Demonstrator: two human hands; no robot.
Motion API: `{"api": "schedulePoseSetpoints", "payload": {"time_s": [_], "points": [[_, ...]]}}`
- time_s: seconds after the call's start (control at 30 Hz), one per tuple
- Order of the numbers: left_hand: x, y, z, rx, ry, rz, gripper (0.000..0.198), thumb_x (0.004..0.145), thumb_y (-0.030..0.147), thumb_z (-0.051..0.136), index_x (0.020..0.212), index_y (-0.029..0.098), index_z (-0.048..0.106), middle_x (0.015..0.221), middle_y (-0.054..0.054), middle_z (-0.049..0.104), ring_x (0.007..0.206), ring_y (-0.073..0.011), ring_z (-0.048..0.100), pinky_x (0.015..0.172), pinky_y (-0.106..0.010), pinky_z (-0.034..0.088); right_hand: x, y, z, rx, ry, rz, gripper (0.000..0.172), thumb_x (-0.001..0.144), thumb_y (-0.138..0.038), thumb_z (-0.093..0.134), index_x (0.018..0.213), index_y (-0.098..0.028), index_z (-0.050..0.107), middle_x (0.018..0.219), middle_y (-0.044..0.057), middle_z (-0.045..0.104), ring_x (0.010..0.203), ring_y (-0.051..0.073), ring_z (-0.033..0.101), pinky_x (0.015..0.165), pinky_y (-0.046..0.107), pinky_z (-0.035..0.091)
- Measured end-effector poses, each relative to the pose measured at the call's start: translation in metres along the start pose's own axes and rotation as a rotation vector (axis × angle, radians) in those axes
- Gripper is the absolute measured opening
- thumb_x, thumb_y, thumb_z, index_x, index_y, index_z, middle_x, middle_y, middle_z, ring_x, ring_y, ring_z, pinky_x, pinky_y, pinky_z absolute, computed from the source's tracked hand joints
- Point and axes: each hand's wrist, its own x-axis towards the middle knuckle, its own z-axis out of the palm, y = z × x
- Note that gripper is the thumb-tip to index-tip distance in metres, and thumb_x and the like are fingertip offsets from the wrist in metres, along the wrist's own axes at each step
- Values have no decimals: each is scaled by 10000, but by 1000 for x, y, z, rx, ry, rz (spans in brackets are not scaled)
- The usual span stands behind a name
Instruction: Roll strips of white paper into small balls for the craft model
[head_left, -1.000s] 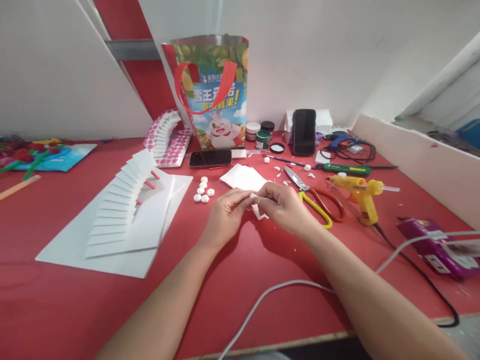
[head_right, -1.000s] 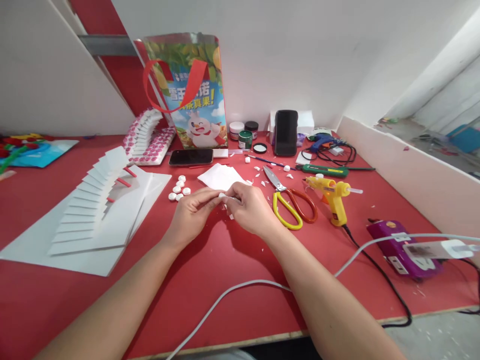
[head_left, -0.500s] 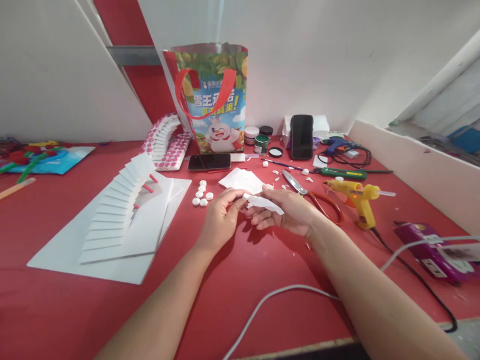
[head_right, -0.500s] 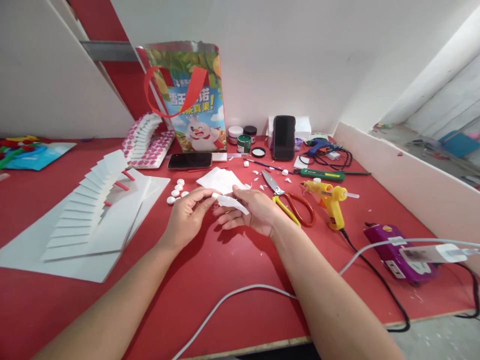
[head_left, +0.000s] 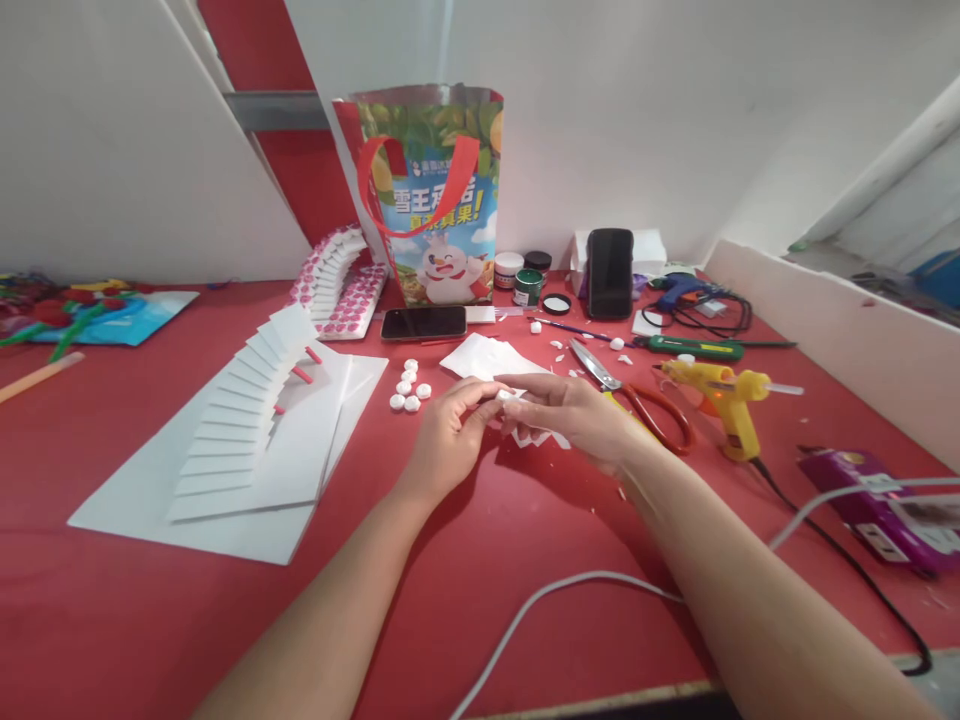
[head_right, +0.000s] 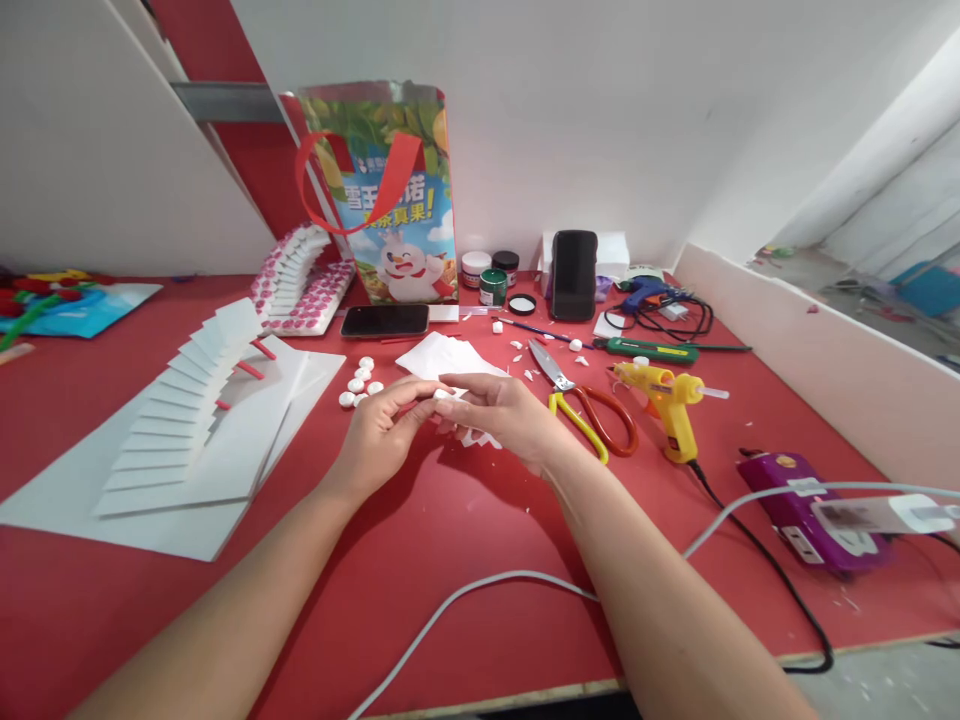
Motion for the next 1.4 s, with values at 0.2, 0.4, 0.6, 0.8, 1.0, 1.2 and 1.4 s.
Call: {"api": "schedulePoseSetpoints", "payload": {"time_s": [0.2, 0.4, 0.6, 0.8, 1.0, 1.2, 1.4], "points": [[-1, 0, 2, -43, 17, -77, 166, 942, 226, 582, 976, 172, 735, 918, -34, 700, 789, -149, 652, 773, -269, 518, -2, 2, 9, -345, 87, -235, 284, 925, -395, 613, 976, -147, 742, 803, 39, 721, 655, 147, 658, 635, 268, 506], [-4, 1, 9, -90, 70, -147, 173, 947, 290, 601, 982, 171, 721, 1010, -59, 716, 930, -188, 670, 868, -300, 511, -4, 5, 16, -734, 186, -271, 302, 997, -279, 447, 773, -169, 616, 654, 34, 664, 585, 146, 602, 623, 268, 408], [-4, 4, 9, -67, 110, -159, 156, 945, 278, 593, 951, 178, 714, 996, -58, 720, 915, -191, 665, 857, -304, 517, -5, 4, 22, -830, 272, -229, 234, 979, -280, 494, 799, -174, 601, 686, 85, 655, 633, 192, 600, 617, 297, 393], [-1, 4, 3, -38, 82, -140, 150, 939, 256, 590, 967, 182, 717, 962, -53, 709, 922, -201, 666, 879, -321, 517, -1, -7, 8, 162, 176, 108, 434, 1050, -437, 371, 1015, -118, 663, 871, 144, 754, 670, 205, 714, 677, 363, 605], [-3, 6, 4, 6, 40, -58, 162, 952, 219, 564, 965, 181, 720, 927, -46, 701, 926, -192, 664, 848, -288, 515, 1, -3, 3, 293, -9, 175, 263, 975, -301, 536, 876, -111, 688, 797, 111, 733, 585, 160, 657, 579, 289, 559], [-2, 7, 5, -5, 39, -50, 164, 954, 195, 560, 940, 179, 723, 937, -50, 717, 893, -181, 671, 870, -292, 519, -1, -2, 6, 368, -59, 147, 215, 856, -316, 706, 966, -137, 660, 653, -12, 564, 493, 62, 350, 442, 203, 265], [-2, 6, 5, -7, 44, -47, 158, 950, 216, 572, 960, 189, 727, 993, -52, 732, 934, -185, 672, 876, -291, 520, -1, -3, 8, 308, -74, 105, 355, 793, -422, 775, 992, -151, 661, 698, -25, 522, 548, 66, 365, 479, 220, 216]]}}
